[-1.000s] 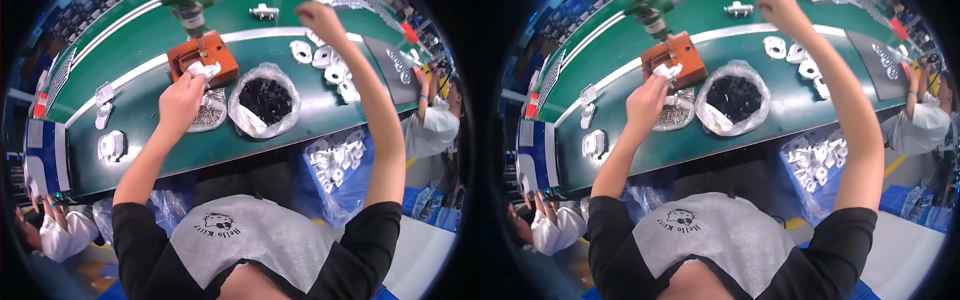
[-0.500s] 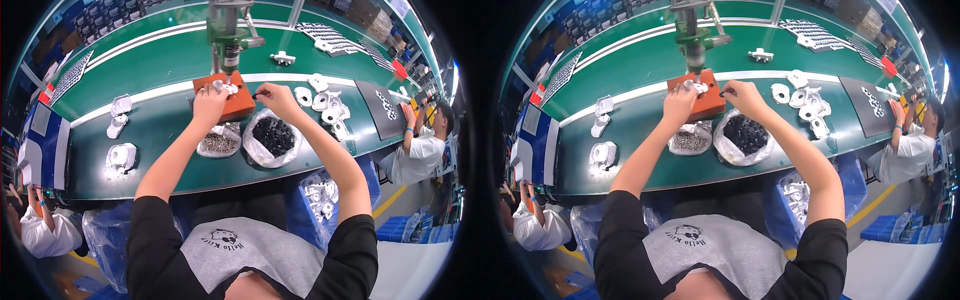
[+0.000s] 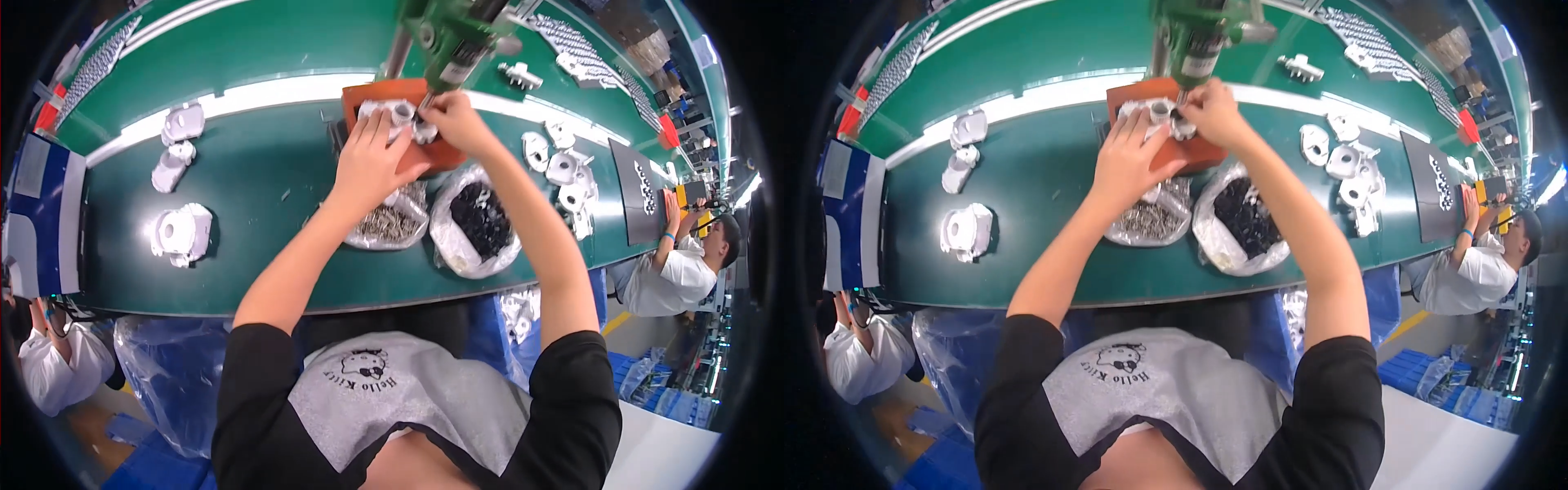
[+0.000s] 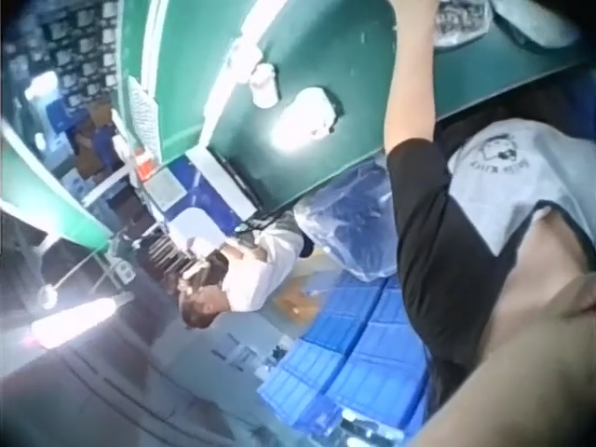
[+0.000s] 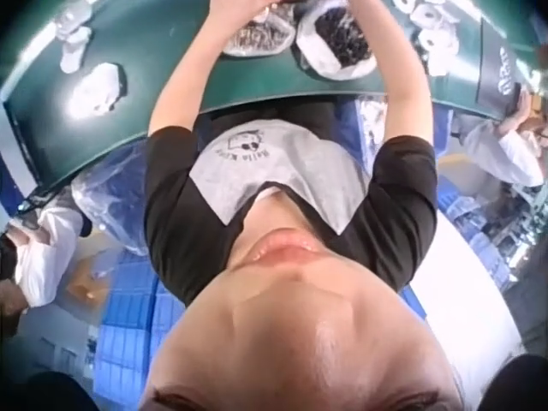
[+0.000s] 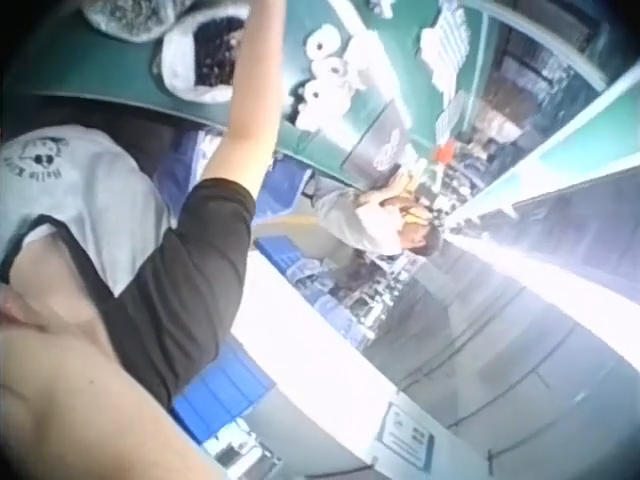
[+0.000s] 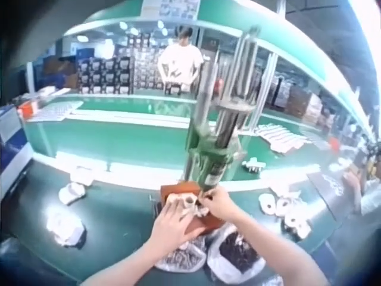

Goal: Assemble small plastic components using a manual hand-operated press machine on a production line.

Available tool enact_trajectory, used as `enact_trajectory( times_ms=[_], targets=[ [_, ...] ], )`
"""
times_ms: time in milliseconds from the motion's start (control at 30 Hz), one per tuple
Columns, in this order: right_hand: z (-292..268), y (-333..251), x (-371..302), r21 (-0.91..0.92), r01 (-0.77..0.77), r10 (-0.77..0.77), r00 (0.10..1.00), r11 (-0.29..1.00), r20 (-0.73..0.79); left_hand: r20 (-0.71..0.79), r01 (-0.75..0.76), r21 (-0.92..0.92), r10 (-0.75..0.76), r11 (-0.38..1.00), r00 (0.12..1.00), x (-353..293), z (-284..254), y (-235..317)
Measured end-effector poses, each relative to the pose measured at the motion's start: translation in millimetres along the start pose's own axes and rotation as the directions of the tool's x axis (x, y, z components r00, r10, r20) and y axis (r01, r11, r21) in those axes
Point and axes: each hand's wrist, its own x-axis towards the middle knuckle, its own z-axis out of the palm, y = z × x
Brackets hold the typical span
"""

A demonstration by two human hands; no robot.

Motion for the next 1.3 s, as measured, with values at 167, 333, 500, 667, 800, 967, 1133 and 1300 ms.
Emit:
enact_trajectory(
  times_ms=[167,333,500,667,800,967,1133,1300],
  targets=[
    [-3,5,0,-0.169,0.239,-0.256,0.963,0.956,-0.087,-0.063,-0.057,-0.029,0.055,0.998,0.996,5,0,-9],
    [11,-17,-28,-0.339,0.243,-0.335,0.909,0.909,-0.249,-0.027,-0.028,-0.217,0.022,0.976,0.999,12,-6,-26],
    [32,-67,-107,-0.265,0.551,-0.573,0.82,0.791,-0.006,-0.039,0.035,-0.14,-0.04,0.99,0.998,8,-5,-30],
    [68,-57,-144,-0.377,0.602,-0.547,0.798,0.704,0.254,-0.11,0.007,-0.172,-0.026,0.985,0.994,8,-1,-29],
    [75,-51,-144,-0.421,0.602,-0.547,0.796,0.678,0.259,-0.14,-0.02,-0.209,-0.01,0.978,0.99,9,-2,-28],
    [69,-57,-140,-0.411,0.595,-0.524,0.804,0.691,0.281,-0.064,0.041,-0.195,-0.054,0.98,0.996,8,-1,-28],
    [19,-77,-119,0.061,0.229,-0.235,0.963,0.972,0.131,0.043,0.044,-0.163,-0.037,0.986,0.998,3,-16,-18],
    [-8,-30,-65,0.192,0.051,-0.008,0.975,0.98,-0.221,0.123,0.014,-0.008,-0.013,1.0,0.992,2,-8,-1]
  ],
)
